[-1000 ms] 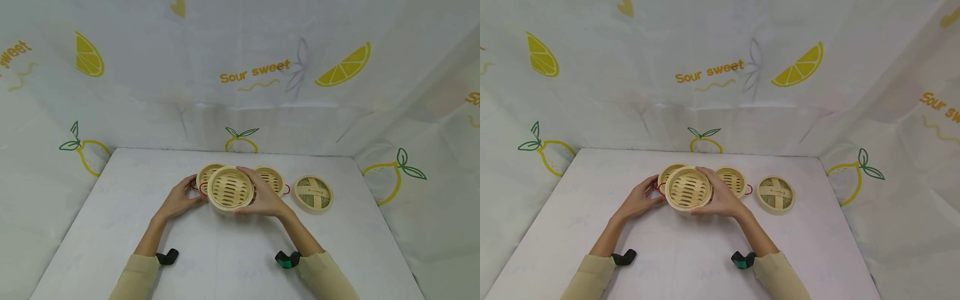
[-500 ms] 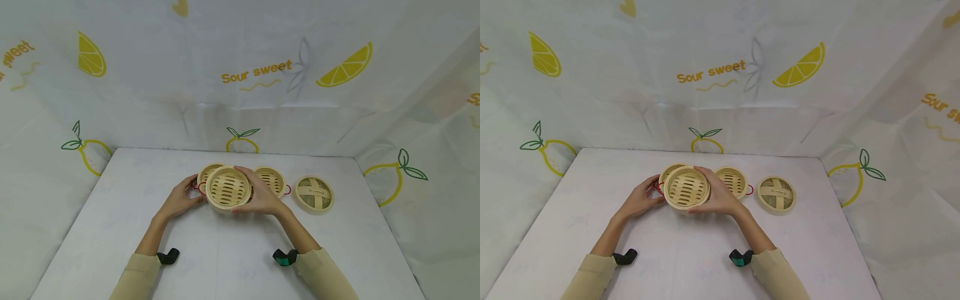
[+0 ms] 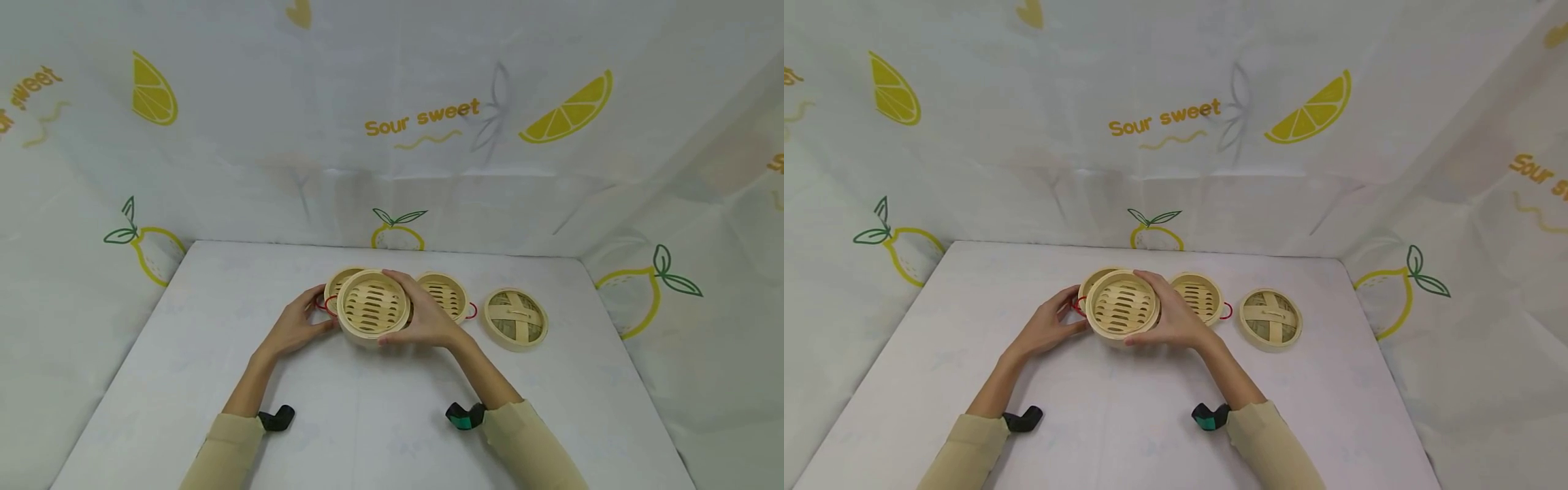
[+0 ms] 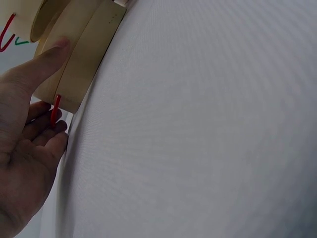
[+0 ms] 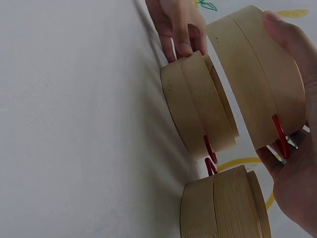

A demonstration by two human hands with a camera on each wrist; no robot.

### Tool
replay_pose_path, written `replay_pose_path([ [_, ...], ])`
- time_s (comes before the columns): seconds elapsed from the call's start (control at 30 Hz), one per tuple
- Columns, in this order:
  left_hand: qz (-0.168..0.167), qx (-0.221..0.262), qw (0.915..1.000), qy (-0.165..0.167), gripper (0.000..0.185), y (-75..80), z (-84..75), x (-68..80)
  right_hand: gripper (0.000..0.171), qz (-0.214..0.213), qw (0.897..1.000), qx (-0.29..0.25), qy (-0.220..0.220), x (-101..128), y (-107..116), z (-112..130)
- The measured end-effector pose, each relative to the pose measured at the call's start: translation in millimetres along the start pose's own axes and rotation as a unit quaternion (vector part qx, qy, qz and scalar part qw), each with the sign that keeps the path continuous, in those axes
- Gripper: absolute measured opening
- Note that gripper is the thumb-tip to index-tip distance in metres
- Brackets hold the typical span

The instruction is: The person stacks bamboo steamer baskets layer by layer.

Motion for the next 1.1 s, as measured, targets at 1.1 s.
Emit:
replay_pose_path([
  [1.1, -0.008, -0.008, 0.9999, 0.005, 0.091, -0.2, 0.1, 0.4, 0.127, 0.009, 0.999, -0.016, -0.039, -22.8, 7.4, -10.9],
])
Point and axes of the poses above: each hand's wrist, its own x-axis away from the middle knuckle, its own y-axis out of the back of the hand, z = x × y, the point moved 5 cm from there along -x, towards the middle knuckle, and after that the axes turned 13 degrees about z, right-handed, at the moved point
